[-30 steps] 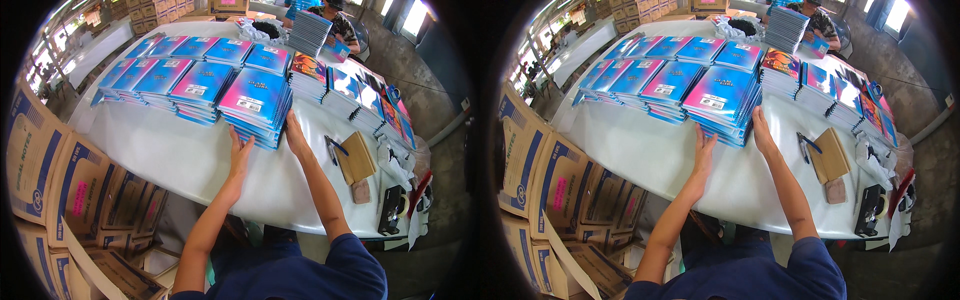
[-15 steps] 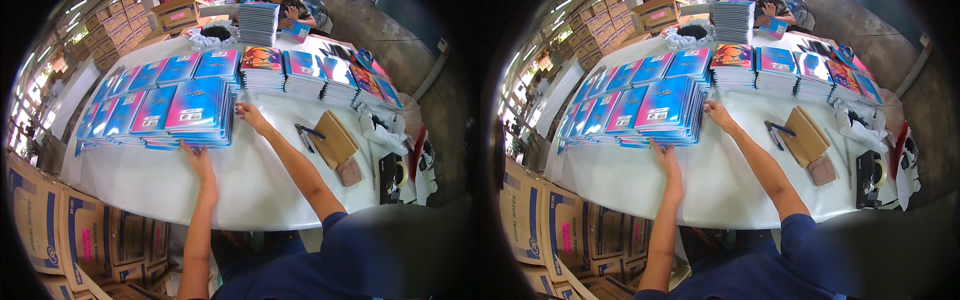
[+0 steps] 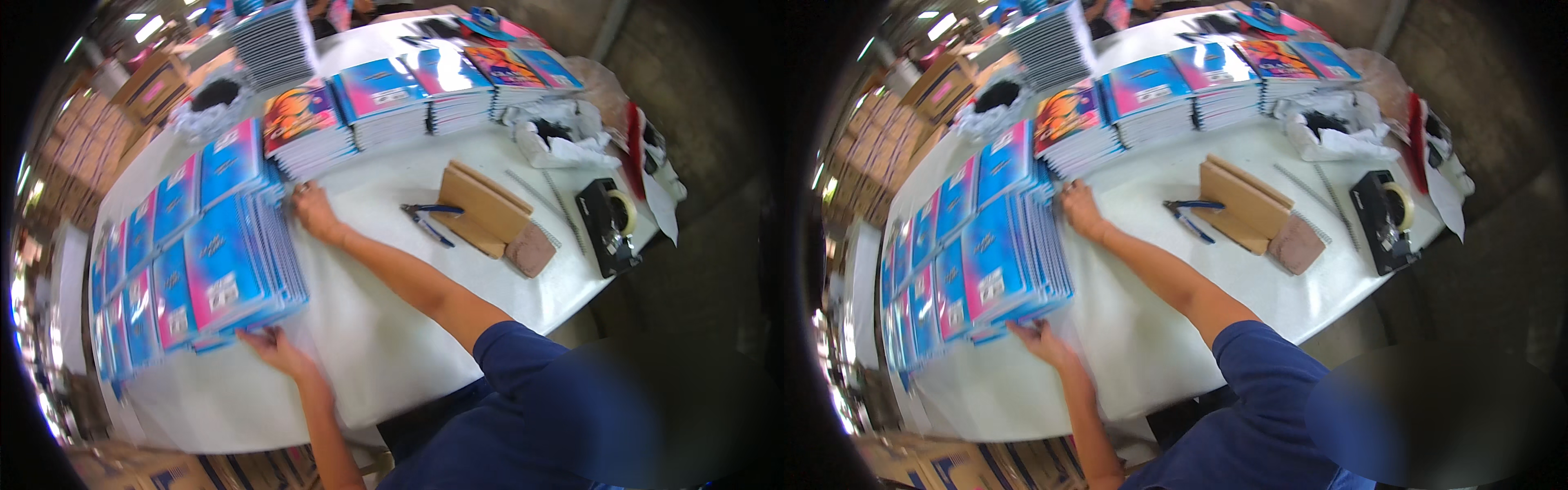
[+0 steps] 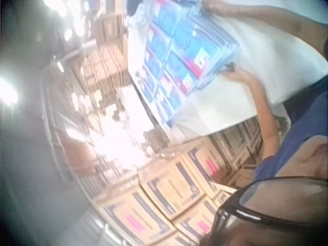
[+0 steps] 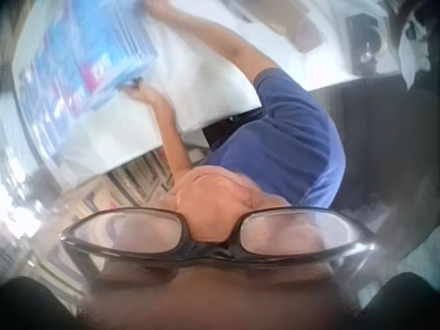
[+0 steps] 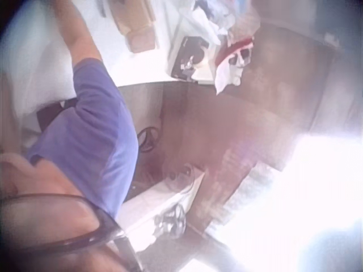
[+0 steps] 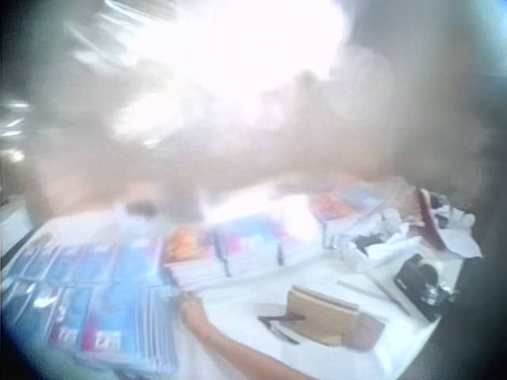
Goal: The person uses pliers to trim spiral bindings on a stack of notebooks, organizes them into rows, and then places a stack of notebooks into a large plastic bag.
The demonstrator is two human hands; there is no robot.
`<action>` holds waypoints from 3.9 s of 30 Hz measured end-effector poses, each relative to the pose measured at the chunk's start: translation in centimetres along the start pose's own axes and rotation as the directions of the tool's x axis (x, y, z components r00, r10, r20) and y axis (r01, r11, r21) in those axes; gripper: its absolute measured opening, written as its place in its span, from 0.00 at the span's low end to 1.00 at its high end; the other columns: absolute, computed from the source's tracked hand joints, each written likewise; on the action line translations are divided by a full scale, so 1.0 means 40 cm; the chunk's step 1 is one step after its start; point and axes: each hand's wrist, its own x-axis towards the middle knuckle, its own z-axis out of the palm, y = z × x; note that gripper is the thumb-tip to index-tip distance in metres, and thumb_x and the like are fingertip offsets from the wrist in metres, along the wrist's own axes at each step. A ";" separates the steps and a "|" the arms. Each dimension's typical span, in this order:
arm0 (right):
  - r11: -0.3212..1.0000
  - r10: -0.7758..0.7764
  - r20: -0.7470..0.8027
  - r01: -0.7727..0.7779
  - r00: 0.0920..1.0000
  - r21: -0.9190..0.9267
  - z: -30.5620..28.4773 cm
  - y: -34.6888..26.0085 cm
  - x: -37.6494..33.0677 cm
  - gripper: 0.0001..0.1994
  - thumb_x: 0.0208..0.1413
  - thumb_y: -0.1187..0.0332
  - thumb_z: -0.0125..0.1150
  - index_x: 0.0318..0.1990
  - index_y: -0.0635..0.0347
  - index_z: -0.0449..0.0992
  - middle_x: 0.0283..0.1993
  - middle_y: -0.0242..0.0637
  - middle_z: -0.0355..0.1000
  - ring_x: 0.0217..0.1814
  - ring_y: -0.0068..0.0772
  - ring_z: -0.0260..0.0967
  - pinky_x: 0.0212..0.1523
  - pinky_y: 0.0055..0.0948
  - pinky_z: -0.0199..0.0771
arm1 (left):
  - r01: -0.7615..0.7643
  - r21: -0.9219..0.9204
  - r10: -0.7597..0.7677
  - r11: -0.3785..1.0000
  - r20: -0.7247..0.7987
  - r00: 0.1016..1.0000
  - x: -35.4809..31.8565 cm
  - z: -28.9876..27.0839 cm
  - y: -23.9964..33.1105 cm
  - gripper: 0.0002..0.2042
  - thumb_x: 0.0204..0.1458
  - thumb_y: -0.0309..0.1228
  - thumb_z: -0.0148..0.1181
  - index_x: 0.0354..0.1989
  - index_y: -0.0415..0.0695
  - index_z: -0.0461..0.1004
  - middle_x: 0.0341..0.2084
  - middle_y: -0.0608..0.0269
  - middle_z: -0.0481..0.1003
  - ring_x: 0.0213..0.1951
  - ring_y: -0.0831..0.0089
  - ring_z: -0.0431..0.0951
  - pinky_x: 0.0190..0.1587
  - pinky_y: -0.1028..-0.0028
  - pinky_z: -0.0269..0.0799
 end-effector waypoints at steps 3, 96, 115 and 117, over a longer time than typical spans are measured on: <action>0.996 0.011 -0.068 -0.005 0.998 0.093 -0.037 0.006 -0.024 0.16 0.42 0.73 0.62 0.40 0.68 0.70 0.47 0.50 0.64 0.51 0.53 0.61 0.48 0.47 0.66 | 0.065 0.079 -0.066 0.995 0.006 0.998 -0.015 0.015 0.024 0.39 0.48 0.10 0.46 0.71 0.37 0.39 0.69 0.48 0.47 0.67 0.65 0.53 0.67 0.67 0.48; 0.858 0.487 0.137 -0.442 0.863 -0.262 -1.188 0.563 -0.820 0.21 0.51 0.80 0.48 0.56 0.68 0.63 0.57 0.54 0.61 0.60 0.55 0.60 0.58 0.41 0.65 | -0.724 0.427 -0.151 0.543 0.897 0.415 -0.825 0.936 -0.040 0.44 0.47 0.39 0.59 0.68 0.34 0.43 0.69 0.39 0.43 0.71 0.49 0.39 0.68 0.51 0.38; 0.828 0.533 0.092 -0.496 0.841 -0.261 -1.394 0.691 -0.796 0.28 0.48 0.88 0.49 0.59 0.60 0.65 0.64 0.53 0.58 0.63 0.55 0.60 0.57 0.41 0.68 | -0.571 0.487 -0.133 0.661 0.825 0.549 -1.033 1.119 -0.038 0.42 0.45 0.30 0.61 0.68 0.33 0.43 0.67 0.33 0.41 0.70 0.43 0.38 0.67 0.46 0.38; 0.828 0.529 0.010 -0.514 0.848 -0.227 -1.418 0.618 -0.806 0.33 0.45 0.94 0.43 0.61 0.60 0.63 0.67 0.53 0.53 0.66 0.53 0.57 0.61 0.42 0.64 | -0.534 0.451 -0.142 0.716 0.842 0.521 -1.009 1.112 -0.039 0.40 0.47 0.26 0.58 0.68 0.35 0.44 0.67 0.33 0.40 0.70 0.42 0.39 0.67 0.47 0.38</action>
